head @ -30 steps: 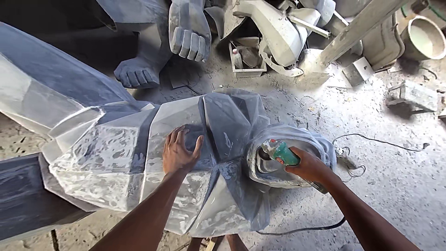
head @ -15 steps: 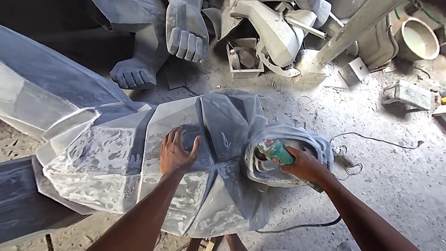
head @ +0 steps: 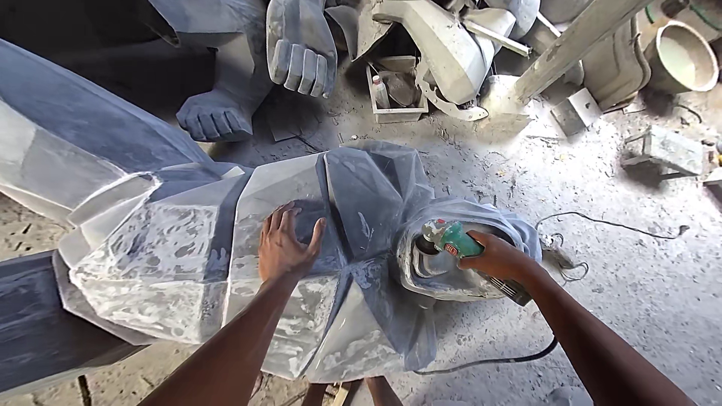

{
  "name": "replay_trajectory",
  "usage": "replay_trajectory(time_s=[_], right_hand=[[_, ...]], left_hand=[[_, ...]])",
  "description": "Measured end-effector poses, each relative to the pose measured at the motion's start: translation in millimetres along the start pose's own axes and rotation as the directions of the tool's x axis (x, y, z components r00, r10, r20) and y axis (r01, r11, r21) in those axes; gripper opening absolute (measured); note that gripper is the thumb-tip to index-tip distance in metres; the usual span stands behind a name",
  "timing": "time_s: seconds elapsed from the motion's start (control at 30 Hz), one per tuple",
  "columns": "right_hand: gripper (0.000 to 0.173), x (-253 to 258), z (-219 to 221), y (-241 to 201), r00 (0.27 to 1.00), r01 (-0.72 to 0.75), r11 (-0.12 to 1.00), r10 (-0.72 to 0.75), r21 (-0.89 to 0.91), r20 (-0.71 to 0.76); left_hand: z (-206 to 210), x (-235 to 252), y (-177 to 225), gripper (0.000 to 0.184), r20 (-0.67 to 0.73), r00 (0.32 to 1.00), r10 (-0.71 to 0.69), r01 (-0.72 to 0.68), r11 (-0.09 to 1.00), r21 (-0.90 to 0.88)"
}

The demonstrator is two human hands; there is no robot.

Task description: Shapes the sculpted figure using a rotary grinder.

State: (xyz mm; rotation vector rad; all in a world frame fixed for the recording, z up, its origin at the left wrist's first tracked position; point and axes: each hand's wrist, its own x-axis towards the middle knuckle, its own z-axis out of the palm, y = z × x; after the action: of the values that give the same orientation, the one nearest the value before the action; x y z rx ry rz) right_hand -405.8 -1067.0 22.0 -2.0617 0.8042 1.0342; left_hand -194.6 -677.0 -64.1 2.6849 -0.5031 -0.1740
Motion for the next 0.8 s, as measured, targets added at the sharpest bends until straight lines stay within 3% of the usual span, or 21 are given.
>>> replay_trajectory(time_s=[0.27, 0.33, 0.4, 0.47, 0.57, 0.67, 0.8], right_hand=[[0.057, 2.5, -2.3, 3.9, 0.995, -0.054, 0.997, 0.049, -0.060, -0.090], [0.059, -9.3, 8.4, 0.6, 0.996, -0.032, 0.998, 0.036, 0.047, -0.081], [0.060, -28.5, 26.2, -4.6, 0.993, -0.031, 0.945, 0.066, 0.325, -0.097], [0.059, -47.0, 52.8, -13.9, 0.988, -0.032, 0.727, 0.128, 0.686, -0.090], [0.058, -53.3, 103.2, -31.2, 0.973, -0.001, 0.204, 0.225, 0.979, -0.045], [0.048, -43.9, 139.6, -56.0, 0.965, 0.073, -0.184, 0.263, 0.980, -0.023], [0.037, -32.2, 161.2, -89.3, 0.958, 0.139, -0.537, 0.285, 0.832, 0.023]], left_hand=[[-0.2, 1.8, 0.5, 0.080, -0.013, 1.000, -0.002, 0.002, 1.000, 0.005], [-0.3, 0.6, -0.7, 0.080, -0.011, 1.000, 0.000, 0.000, 1.000, 0.006], [1.0, 0.7, -1.9, 0.083, -0.018, 1.000, 0.017, -0.017, 1.000, 0.008], [2.1, 1.2, -3.2, 0.085, -0.021, 1.000, 0.018, -0.018, 0.999, 0.027], [2.3, 1.7, -2.5, 0.088, -0.023, 1.000, 0.015, -0.014, 0.999, 0.045], [4.0, 3.0, -3.2, 0.089, -0.025, 0.999, 0.024, -0.023, 0.999, 0.049], [5.1, 4.6, -5.2, 0.087, -0.041, 0.997, 0.058, -0.056, 0.998, 0.040]])
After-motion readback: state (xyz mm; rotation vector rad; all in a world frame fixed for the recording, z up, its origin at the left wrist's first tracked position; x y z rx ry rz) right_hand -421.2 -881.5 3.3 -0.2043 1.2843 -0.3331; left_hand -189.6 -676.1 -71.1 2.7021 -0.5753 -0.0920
